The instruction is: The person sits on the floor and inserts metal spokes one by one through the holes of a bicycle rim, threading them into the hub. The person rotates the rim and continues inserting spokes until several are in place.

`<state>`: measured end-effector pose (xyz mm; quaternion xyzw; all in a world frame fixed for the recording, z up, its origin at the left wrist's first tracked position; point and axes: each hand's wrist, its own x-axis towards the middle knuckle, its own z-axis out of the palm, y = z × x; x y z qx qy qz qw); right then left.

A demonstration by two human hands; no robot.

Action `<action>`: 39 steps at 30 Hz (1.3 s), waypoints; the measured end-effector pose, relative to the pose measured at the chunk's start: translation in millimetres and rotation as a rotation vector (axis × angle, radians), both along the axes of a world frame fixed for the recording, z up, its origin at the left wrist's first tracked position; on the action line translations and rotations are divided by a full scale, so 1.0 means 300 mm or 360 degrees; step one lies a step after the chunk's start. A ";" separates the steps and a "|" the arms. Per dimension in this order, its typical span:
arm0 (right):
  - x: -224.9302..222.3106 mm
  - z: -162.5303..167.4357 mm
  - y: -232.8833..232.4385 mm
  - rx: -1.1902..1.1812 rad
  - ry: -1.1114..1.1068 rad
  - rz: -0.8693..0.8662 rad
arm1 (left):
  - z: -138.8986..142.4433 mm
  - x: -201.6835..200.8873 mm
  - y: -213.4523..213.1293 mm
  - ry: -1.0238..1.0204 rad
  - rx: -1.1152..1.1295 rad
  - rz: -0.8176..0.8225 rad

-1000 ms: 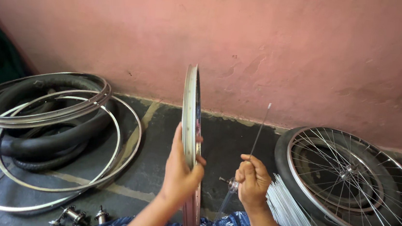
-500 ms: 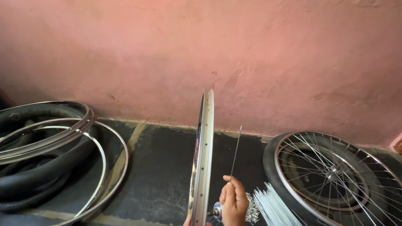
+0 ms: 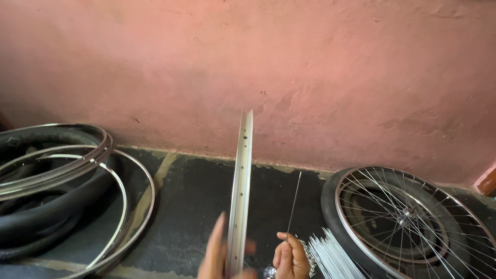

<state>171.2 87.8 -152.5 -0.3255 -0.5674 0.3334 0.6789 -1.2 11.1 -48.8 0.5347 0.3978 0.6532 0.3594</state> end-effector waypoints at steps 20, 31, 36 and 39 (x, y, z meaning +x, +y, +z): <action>-0.041 0.118 0.065 0.0435 -0.0114 0.0022 | -0.198 -0.078 -0.018 0.0447 0.0080 0.0517; -0.047 -0.012 0.025 0.0028 -0.0056 0.0182 | 0.123 -0.066 -0.002 0.0370 -0.0060 0.0288; -0.027 0.006 0.039 -0.0054 -0.0093 0.0099 | 0.217 -0.007 -0.016 0.0367 -0.0041 0.0352; -0.020 0.026 0.045 0.0223 -0.0344 -0.0077 | 0.162 0.007 -0.062 0.0328 -0.0094 0.0281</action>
